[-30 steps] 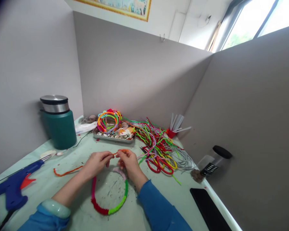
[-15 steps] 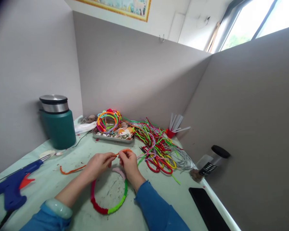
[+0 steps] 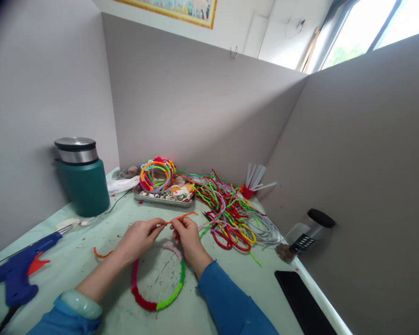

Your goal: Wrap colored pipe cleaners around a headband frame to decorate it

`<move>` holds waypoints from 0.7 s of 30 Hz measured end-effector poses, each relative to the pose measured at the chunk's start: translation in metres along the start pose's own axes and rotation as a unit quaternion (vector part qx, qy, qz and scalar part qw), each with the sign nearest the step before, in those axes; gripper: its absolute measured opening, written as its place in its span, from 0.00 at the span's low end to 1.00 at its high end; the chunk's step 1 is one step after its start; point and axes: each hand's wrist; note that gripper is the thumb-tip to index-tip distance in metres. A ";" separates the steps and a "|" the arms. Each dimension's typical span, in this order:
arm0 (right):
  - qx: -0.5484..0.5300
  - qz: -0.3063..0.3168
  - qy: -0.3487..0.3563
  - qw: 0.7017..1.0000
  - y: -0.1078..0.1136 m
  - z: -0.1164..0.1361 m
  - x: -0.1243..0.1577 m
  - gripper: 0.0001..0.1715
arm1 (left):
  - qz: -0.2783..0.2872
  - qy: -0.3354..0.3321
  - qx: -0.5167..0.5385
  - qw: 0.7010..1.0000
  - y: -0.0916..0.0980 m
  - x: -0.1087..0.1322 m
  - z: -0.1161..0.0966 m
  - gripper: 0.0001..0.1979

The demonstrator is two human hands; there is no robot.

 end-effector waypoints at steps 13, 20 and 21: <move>-0.207 -0.011 -0.070 0.976 -0.001 0.001 -0.001 0.11 | 0.060 -0.067 0.062 0.994 -0.001 -0.002 0.004 0.16; -0.165 -0.040 -0.027 0.985 0.008 0.006 -0.007 0.13 | 0.017 -0.017 0.061 0.998 0.004 -0.003 0.005 0.14; -0.150 -0.028 -0.031 0.988 0.007 0.005 -0.006 0.13 | 0.012 -0.015 0.054 0.998 0.004 -0.003 0.005 0.14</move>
Point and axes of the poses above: each hand's wrist, its own x-axis away from the middle knuckle, its own y-axis out of the back of the hand, z = x × y, and after that the axes turned 12 degrees about y, right-handed
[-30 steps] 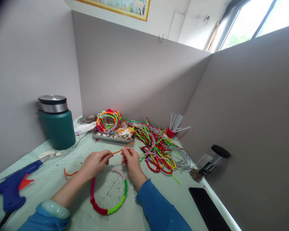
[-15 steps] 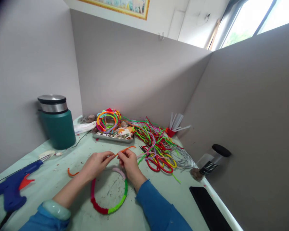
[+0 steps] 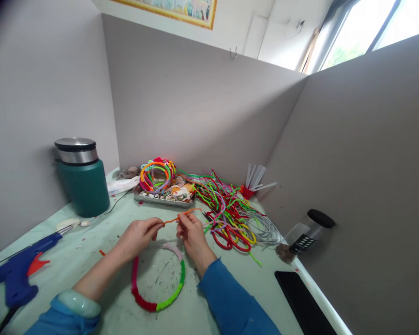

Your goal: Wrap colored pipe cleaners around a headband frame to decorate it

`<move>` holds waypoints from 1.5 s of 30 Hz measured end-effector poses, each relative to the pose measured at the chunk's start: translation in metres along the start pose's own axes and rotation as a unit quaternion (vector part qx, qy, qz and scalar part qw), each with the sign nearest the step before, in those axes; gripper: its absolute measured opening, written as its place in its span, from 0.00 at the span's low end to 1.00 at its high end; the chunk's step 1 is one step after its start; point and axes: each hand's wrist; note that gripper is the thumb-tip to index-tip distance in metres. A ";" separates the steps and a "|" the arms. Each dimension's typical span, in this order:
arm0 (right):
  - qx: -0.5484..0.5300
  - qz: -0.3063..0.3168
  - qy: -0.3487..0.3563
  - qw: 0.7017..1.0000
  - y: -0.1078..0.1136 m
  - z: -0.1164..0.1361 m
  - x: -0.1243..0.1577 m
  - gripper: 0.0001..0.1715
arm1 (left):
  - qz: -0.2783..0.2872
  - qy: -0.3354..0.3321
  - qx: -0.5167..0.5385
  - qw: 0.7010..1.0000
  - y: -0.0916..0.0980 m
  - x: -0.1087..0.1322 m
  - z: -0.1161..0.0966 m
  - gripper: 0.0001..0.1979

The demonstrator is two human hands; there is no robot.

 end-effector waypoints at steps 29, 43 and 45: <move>0.172 0.050 0.055 0.982 -0.010 -0.010 0.009 0.14 | -0.003 0.013 -0.017 1.000 -0.005 0.000 0.000 0.15; 0.117 -0.028 0.057 0.991 0.003 -0.007 -0.001 0.16 | -0.007 0.023 -0.011 1.000 -0.002 -0.002 0.000 0.15; 0.133 0.006 0.042 0.990 -0.001 -0.009 0.002 0.16 | -0.005 0.028 -0.008 1.000 -0.002 -0.002 -0.001 0.14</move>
Point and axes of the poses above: each hand's wrist, its own x-axis away from the middle knuckle, its own y-axis out of the back of the hand, z = x × y, and after that the axes turned 12 degrees about y, right-handed
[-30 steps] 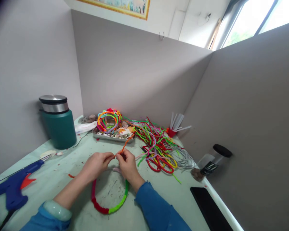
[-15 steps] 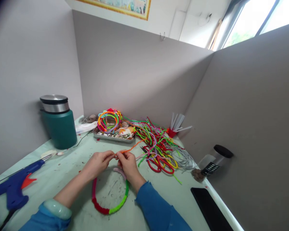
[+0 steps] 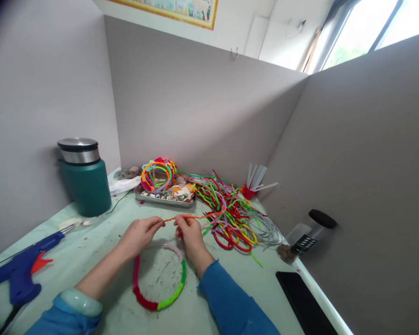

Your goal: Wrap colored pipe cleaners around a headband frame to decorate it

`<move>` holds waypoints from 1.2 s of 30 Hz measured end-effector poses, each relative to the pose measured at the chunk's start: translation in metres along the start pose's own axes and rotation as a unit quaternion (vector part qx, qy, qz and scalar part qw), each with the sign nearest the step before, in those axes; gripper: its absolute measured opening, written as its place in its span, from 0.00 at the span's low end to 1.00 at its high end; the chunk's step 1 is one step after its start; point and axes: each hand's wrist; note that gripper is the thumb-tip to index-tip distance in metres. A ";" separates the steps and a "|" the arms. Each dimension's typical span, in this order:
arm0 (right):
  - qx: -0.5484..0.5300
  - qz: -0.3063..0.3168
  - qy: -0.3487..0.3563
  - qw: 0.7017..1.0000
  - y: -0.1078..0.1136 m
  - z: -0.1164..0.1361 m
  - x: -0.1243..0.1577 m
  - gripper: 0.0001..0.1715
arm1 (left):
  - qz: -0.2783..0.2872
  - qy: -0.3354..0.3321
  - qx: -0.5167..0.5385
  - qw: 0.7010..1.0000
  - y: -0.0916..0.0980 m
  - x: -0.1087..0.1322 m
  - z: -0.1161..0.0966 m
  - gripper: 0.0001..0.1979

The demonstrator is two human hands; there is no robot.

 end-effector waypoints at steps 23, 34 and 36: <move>-0.075 -0.056 -0.023 0.995 0.011 0.004 -0.008 0.15 | 0.112 0.048 0.121 0.985 0.002 0.000 0.001 0.18; 0.004 -0.009 0.011 1.000 -0.006 0.005 0.002 0.14 | 0.110 0.031 0.103 0.988 0.000 0.002 -0.002 0.16; 0.003 -0.010 0.014 1.000 -0.003 0.005 0.000 0.14 | 0.148 0.019 0.128 0.981 0.000 0.002 -0.002 0.17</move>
Point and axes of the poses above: each hand's wrist, its own x-axis away from the middle knuckle, its own y-axis out of the back of the hand, z = x × y, and after that the axes turned 12 degrees about y, right-handed
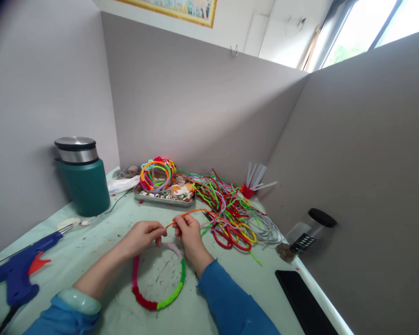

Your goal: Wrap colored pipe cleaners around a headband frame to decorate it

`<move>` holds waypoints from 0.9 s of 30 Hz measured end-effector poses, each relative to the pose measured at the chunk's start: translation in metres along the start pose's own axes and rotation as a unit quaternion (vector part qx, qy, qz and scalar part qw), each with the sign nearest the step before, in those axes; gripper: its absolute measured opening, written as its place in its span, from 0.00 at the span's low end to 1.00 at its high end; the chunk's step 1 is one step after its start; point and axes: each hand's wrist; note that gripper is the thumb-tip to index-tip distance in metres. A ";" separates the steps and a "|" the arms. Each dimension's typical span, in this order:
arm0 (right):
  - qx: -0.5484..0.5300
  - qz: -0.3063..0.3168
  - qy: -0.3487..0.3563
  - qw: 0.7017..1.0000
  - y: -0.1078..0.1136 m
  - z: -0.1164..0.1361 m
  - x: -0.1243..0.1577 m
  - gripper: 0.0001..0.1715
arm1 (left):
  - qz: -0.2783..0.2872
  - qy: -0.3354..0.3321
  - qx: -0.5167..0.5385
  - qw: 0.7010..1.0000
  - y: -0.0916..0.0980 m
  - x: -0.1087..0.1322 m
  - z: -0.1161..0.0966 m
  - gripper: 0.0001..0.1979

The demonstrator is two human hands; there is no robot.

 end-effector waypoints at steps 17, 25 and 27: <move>0.050 0.051 0.004 0.997 -0.005 0.004 0.004 0.14 | -0.034 0.012 -0.003 0.999 0.001 -0.002 0.002 0.20; 0.048 0.037 -0.001 0.998 -0.006 0.004 0.004 0.12 | -0.078 0.005 -0.046 0.996 0.000 0.000 0.001 0.15; 0.051 0.044 0.005 0.998 -0.006 0.003 0.005 0.12 | -0.077 0.004 -0.053 0.996 -0.002 -0.001 0.002 0.15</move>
Point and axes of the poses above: each hand's wrist, its own x-axis away from the middle knuckle, its own y-axis out of the back of the hand, z = x × y, and after that the axes turned 12 degrees about y, right-handed
